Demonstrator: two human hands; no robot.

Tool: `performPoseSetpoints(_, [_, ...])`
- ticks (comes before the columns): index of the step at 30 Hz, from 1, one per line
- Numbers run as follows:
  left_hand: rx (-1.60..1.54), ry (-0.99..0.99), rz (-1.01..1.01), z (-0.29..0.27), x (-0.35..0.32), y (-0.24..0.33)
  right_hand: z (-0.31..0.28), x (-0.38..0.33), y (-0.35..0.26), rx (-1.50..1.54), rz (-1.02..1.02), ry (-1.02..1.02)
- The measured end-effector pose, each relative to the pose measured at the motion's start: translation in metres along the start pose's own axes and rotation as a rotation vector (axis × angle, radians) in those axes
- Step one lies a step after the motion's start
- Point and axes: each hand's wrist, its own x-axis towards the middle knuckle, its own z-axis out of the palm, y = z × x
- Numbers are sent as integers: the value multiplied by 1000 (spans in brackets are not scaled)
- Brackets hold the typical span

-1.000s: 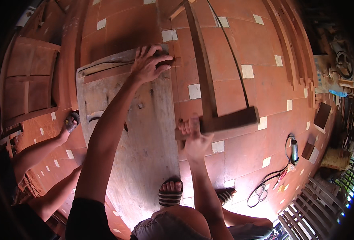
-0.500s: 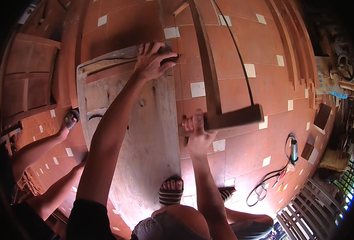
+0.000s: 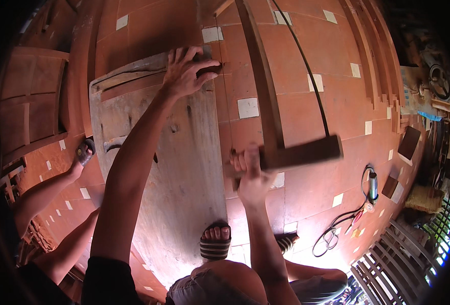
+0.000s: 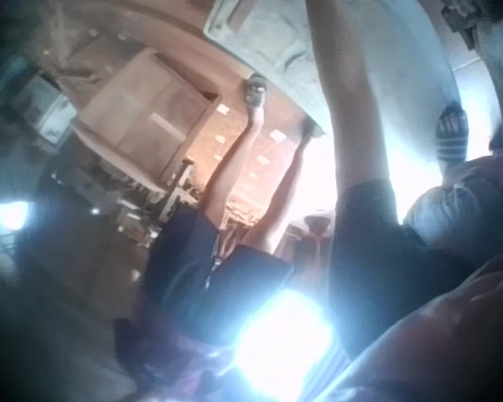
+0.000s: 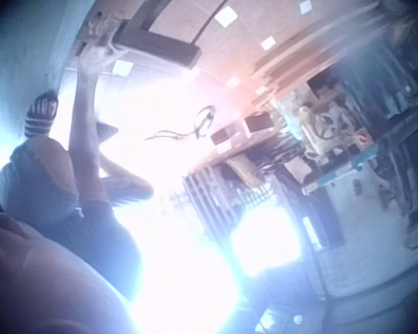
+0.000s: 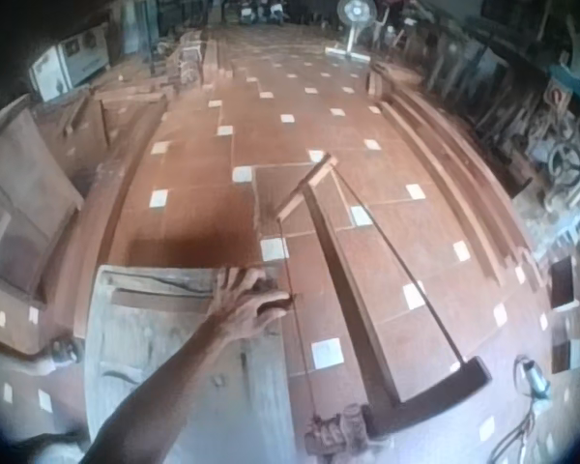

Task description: The person cuts a sanding disc with scissors, attaches it to an angle grinder, and uses the grinder to smooth a wooden plank. The person then pours liquid from a pink container into a white cup.

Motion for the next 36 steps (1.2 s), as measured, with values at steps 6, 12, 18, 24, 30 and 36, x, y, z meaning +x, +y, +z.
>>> performPoseSetpoints(6, [39, -30, -28, -4, 3, -1, 16, 13, 4, -155, -41, 54])
performPoseSetpoints(12, [22, -10, -47, -2, 3, -3, -32, -122, -41, -137, -4, -16])
performPoseSetpoints(18, [16, -10, -19, 3, 9, 4, 13, 43, 14, -55, -82, -12])
performPoseSetpoints(24, [-19, -62, -63, -1, 0, -5, -13, -59, -18, -92, -15, 47])
performPoseSetpoints(30, [17, 13, -27, 5, 8, 5, -30, -79, -22, -73, -37, -41])
performPoseSetpoints(36, [-11, 10, -23, 2, 7, -4, 20, 45, 16, -66, -92, -8])
